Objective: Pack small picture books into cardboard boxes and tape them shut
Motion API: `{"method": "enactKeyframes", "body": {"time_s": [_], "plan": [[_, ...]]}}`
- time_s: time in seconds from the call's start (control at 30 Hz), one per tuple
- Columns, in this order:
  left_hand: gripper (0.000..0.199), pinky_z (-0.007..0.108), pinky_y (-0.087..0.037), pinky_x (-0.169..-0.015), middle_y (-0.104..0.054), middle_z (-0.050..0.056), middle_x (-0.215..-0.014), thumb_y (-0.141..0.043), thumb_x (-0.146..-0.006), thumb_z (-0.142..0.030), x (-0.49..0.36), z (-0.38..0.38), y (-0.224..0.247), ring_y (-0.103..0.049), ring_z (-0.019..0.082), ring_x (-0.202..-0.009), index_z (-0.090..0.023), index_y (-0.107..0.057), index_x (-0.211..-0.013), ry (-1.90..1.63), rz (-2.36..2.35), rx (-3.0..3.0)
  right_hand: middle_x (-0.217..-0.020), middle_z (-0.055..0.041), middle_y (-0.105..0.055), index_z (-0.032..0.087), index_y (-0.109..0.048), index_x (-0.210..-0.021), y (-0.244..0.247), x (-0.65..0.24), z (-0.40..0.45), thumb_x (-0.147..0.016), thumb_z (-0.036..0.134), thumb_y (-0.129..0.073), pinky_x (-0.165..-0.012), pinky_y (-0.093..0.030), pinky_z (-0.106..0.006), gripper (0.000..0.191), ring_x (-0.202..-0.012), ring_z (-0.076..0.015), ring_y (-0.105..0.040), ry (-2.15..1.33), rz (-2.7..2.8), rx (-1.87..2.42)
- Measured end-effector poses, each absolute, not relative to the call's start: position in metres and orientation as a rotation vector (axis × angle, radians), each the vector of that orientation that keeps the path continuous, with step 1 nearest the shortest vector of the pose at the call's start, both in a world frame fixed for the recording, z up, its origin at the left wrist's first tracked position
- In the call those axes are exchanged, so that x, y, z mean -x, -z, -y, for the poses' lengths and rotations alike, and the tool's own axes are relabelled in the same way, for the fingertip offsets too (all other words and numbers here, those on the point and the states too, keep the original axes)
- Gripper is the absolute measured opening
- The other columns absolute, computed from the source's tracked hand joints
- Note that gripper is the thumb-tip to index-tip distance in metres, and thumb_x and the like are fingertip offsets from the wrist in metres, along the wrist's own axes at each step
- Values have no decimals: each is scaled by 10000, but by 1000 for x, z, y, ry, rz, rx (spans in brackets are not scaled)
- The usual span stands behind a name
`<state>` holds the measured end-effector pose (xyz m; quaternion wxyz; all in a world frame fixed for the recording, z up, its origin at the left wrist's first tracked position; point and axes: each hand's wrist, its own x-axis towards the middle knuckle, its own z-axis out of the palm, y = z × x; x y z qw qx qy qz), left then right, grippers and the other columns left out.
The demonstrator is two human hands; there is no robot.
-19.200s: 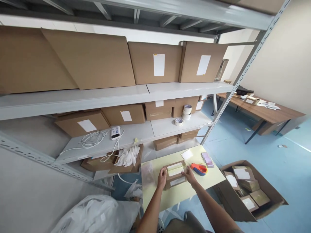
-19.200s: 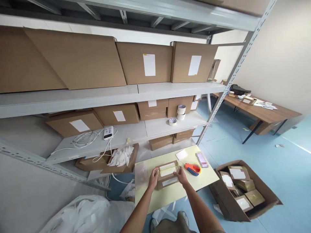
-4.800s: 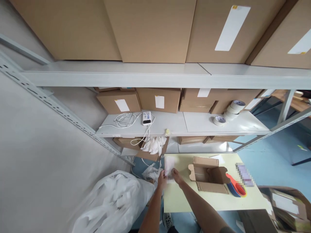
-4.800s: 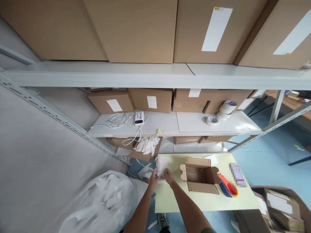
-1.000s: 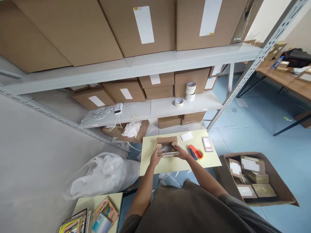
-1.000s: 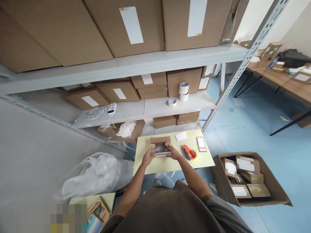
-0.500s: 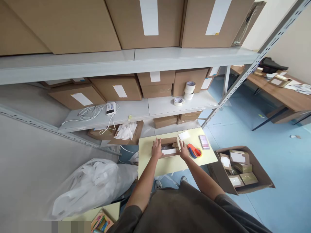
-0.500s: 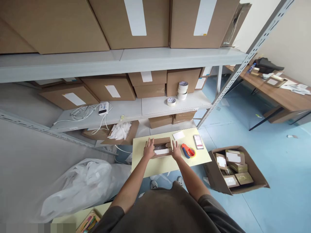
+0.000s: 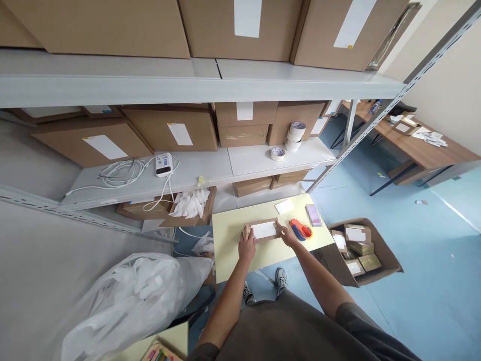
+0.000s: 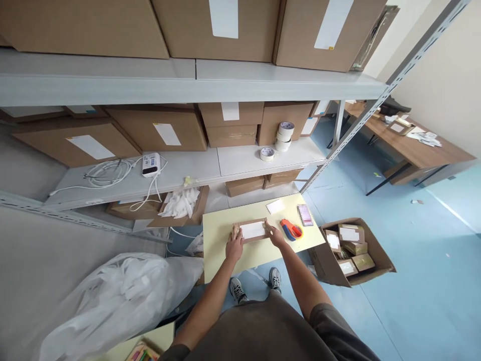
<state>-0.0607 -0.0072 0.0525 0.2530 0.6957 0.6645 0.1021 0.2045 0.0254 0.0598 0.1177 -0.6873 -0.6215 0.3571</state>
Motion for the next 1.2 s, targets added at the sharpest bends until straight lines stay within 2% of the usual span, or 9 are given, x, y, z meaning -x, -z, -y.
{"method": "enactKeyframes", "body": {"time_s": [0.1, 0.37, 0.47, 0.57, 0.7, 0.93, 1.03, 1.13, 1.2], "plan": [[844, 506, -440, -1190, -55, 64, -1811, -623, -965, -528, 64, -1, -53, -266, 420, -1598, -298, -285, -1704, -209, -1752, -1857, -1549, -98, -609, 280, -355, -1673, -59, -204, -29, -1012, 290, -491, -1114, -493, -421, 675, -1348, -274, -610, -1145, 1817, 1993], [882, 369, -404, -1215, -80, 136, -1795, -761, -886, -280, 63, -17, -65, -163, 286, -1655, -259, -357, -1670, -55, -1740, -1846, -1645, -147, -489, 288, -324, -1684, -59, -206, -31, -990, 349, -577, -1109, -469, -422, 741, -1381, -318, -589, -1103, 1938, 1995], [882, 353, -403, -1214, -107, 117, -1792, -769, -885, -289, 58, -23, -71, -224, 254, -1641, -304, -358, -1665, 28, -1777, -1832, -1701, -187, -387, 230, -256, -1705, -62, -220, -23, -978, 380, -614, -1169, -416, -448, 824, -1493, -338, -481, -1046, 1946, 2034], [850, 348, -428, -1192, -128, 100, -1790, -768, -901, -337, 46, -29, -77, -289, 257, -1620, -326, -376, -1655, 92, -1795, -1844, -1734, -162, -330, 227, -219, -1713, -68, -248, -16, -971, 380, -622, -1229, -348, -466, 858, -1581, -327, -347, -958, 1896, 2040], [827, 332, -468, -1147, -132, 102, -1789, -779, -905, -369, 16, -33, -83, -383, 274, -1577, -316, -409, -1643, 131, -1775, -1854, -1735, -121, -339, 285, -248, -1703, -75, -299, -17, -970, 349, -616, -1227, -352, -466, 822, -1567, -320, -363, -886, 1837, 2037], [848, 350, -491, -1128, -156, 78, -1785, -802, -886, -374, -45, -36, -83, -496, 286, -1506, -375, -410, -1638, 179, -1788, -1852, -1703, -152, -381, 218, -317, -1680, -74, -375, -31, -956, 379, -646, -1191, -393, -403, 811, -1535, -329, -395, -879, 1823, 2049], [841, 342, -496, -1126, -168, 59, -1784, -804, -880, -386, -51, -41, -83, -508, 290, -1496, -385, -424, -1630, 210, -1798, -1830, -1576, -182, -529, 169, -443, -1601, -64, -388, -34, -958, 362, -624, -1072, -461, -358, 696, -1417, -322, -519, -936, 1851, 2050], [866, 341, -485, -1138, -161, 65, -1785, -828, -861, -407, -50, -46, -82, -493, 298, -1506, -368, -429, -1630, 243, -1793, -1820, -1277, -170, -712, 148, -665, -1323, -49, -388, -33, -966, 347, -606, -891, -495, -328, 413, -1144, -298, -672, -1097, 1900, 2050], [885, 345, -484, -1136, -153, 77, -1784, -838, -854, -421, -49, -47, -81, -485, 308, -1511, -356, -425, -1634, 256, -1795, -1807, -1155, -153, -745, 157, -717, -1171, -36, -383, -32, -929, 318, -656, -837, -488, -322, 297, -1045, -286, -695, -1169, 1940, 2028]]}}
